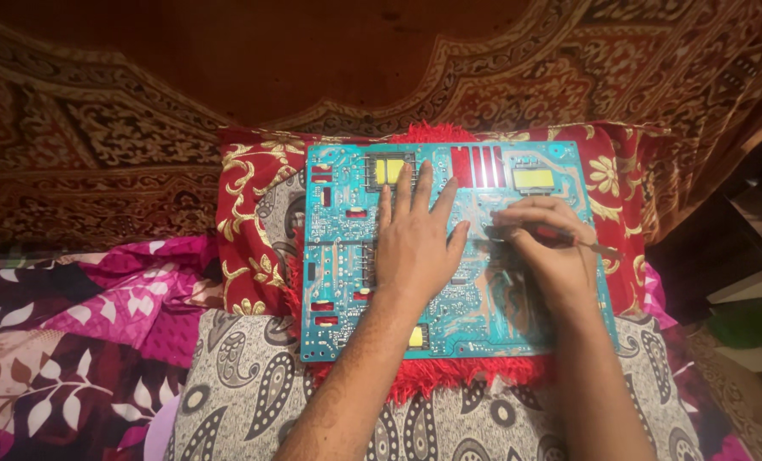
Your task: The person sits on a bed with a large green circuit board resting on their lap. They hold the board steady with one hand while using a pen-like handheld tool with the other hand, working over the board's surface components throughout the clip.
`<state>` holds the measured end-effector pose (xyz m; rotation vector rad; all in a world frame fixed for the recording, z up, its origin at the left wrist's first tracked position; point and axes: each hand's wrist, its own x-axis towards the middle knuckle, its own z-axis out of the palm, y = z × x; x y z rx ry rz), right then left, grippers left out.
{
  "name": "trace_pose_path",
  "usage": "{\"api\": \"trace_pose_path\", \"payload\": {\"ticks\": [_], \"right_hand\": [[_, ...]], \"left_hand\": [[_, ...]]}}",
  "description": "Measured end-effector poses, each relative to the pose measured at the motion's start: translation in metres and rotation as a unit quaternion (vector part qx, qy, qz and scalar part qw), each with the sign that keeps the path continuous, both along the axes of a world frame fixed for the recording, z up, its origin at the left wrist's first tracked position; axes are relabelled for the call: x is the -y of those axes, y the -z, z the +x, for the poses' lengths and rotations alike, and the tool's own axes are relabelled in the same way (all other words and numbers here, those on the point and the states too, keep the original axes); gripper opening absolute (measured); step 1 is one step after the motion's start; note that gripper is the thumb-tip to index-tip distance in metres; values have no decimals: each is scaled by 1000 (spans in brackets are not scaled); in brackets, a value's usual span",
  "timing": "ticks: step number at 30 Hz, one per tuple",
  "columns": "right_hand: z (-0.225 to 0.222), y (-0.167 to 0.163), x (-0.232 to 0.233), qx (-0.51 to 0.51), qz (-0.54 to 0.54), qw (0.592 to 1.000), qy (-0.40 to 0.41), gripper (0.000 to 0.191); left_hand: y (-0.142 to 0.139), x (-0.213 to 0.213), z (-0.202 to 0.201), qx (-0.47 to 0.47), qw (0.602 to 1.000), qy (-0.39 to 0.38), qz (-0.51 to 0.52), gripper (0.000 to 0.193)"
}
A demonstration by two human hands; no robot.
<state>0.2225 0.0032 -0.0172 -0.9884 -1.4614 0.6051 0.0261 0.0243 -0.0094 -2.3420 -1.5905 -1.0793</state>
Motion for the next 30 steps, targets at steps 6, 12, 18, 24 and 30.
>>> {"api": "trace_pose_path", "payload": {"ticks": [6,12,18,24,30], "right_hand": [[-11,2,3,-49,-103,990,81,16],[-9,-11,15,75,-42,993,83,12],[-12,-21,25,250,45,957,140,14],[-5,-26,25,211,43,974,71,14],[-6,-19,22,197,31,977,81,15]], "left_hand": [[0,1,0,0,1000,1,3,60],[-2,1,-1,7,1000,3,6,60],[0,-1,1,6,1000,0,5,60],[1,1,2,10,1000,-1,2,60],[0,0,4,0,1000,-8,2,60]]}}
